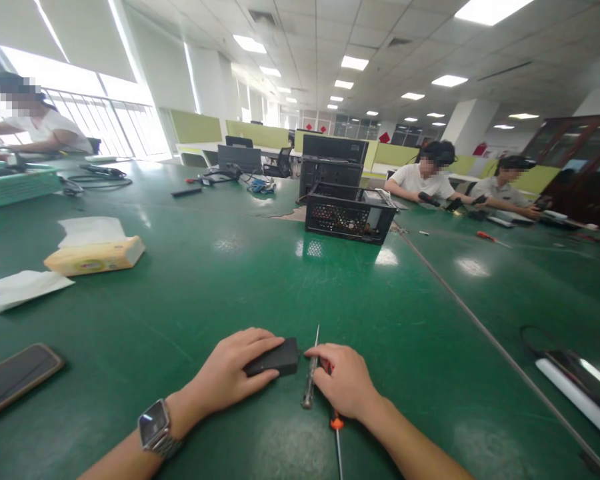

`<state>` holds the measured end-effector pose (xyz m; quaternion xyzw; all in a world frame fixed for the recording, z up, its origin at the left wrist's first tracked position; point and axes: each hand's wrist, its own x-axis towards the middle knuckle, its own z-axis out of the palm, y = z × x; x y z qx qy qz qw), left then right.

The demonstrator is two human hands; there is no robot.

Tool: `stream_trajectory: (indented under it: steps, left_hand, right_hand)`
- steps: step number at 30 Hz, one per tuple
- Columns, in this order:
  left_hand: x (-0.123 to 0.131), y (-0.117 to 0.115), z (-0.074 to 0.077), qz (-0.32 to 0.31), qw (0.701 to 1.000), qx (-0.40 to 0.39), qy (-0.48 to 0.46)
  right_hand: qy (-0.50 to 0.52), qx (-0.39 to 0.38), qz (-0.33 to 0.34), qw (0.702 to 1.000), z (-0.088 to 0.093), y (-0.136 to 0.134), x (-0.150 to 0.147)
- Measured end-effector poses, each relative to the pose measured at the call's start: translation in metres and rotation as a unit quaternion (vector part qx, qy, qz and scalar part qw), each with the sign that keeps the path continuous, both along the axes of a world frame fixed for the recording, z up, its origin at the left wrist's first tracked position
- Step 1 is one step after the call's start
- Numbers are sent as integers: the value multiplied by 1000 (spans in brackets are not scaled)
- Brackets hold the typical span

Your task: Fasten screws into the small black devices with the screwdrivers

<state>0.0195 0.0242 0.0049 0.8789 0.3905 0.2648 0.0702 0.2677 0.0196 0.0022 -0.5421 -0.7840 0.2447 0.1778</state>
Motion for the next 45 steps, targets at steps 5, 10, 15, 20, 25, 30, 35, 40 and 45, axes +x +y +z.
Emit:
stream_trajectory:
  steps: [5, 10, 15, 20, 25, 30, 35, 40, 45]
  left_hand:
    - [0, 1, -1, -2, 1000, -3, -2]
    - [0, 2, -3, -5, 1000, -6, -1]
    - [0, 1, -4, -3, 1000, -5, -7]
    - [1, -1, -2, -6, 1000, -19, -1]
    - [10, -8, 8, 8, 998, -4, 70]
    - [20, -18, 13, 7, 989, 32, 147]
    - [21, -25, 12, -42, 986, 65, 145]
    - [17, -27, 10, -65, 988, 51, 130]
    - [18, -27, 10, -72, 988, 64, 120]
  right_hand:
    - [5, -5, 0, 1000, 1, 0, 0]
    - [5, -7, -1, 1000, 5, 0, 0]
    - [69, -20, -8, 997, -4, 4, 4]
    - [292, -118, -49, 948, -15, 18, 15]
    - [443, -159, -95, 877, -16, 24, 21]
    - [495, -178, -140, 839, -16, 25, 24]
    - [559, -126, -213, 792, 1, 39, 23]
    - [574, -56, -208, 790, 35, 62, 11]
    - [554, -11, -194, 810, 57, 73, -5]
